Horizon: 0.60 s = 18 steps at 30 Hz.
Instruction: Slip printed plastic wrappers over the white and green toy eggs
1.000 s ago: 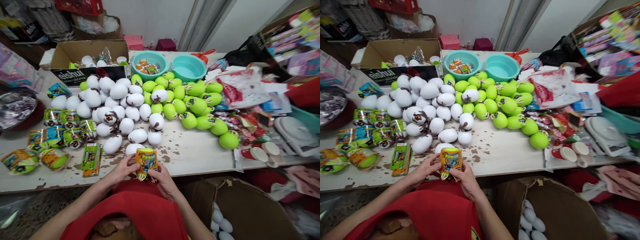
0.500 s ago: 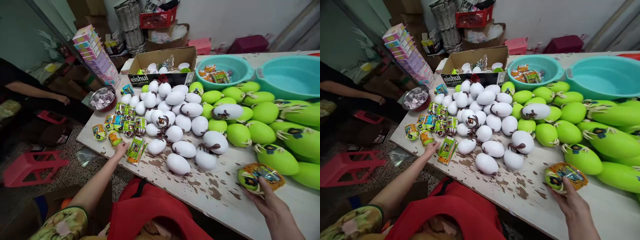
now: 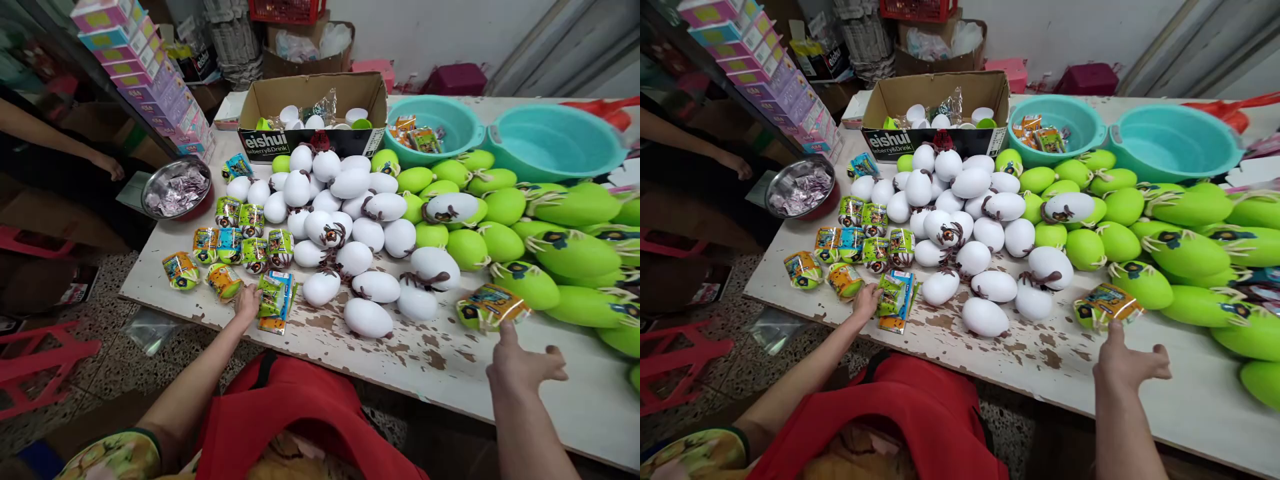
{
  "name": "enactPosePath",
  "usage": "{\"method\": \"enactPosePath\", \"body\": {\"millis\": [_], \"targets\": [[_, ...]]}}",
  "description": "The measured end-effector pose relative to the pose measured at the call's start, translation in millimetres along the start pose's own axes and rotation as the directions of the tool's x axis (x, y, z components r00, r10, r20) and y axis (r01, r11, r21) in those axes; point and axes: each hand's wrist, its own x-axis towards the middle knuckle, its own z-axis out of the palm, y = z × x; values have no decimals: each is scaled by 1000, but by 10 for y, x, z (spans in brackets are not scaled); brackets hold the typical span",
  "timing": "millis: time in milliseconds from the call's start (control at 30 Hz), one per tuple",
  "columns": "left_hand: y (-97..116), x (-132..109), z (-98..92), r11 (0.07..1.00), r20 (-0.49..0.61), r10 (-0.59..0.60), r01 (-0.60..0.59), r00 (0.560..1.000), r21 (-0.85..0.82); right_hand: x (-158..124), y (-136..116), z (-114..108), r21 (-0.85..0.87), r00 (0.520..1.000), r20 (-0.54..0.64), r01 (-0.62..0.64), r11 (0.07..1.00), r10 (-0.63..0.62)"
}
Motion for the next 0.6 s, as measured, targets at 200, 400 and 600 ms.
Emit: {"method": "enactPosePath", "body": {"millis": [200,400,600], "targets": [[13,-152,-339,961,85,233,-216,969,-173,-2077,-856,-72,333,879,421,81,940,-224],[205,-274,-529,896,272,399,-309,876,-319,-3267,-1138,587,230,314,944,-414,881,-99],[321,-361,-542,817,278,523,-380,806,-434,-3108,-1012,686,274,521,849,-290,917,-89]]}}
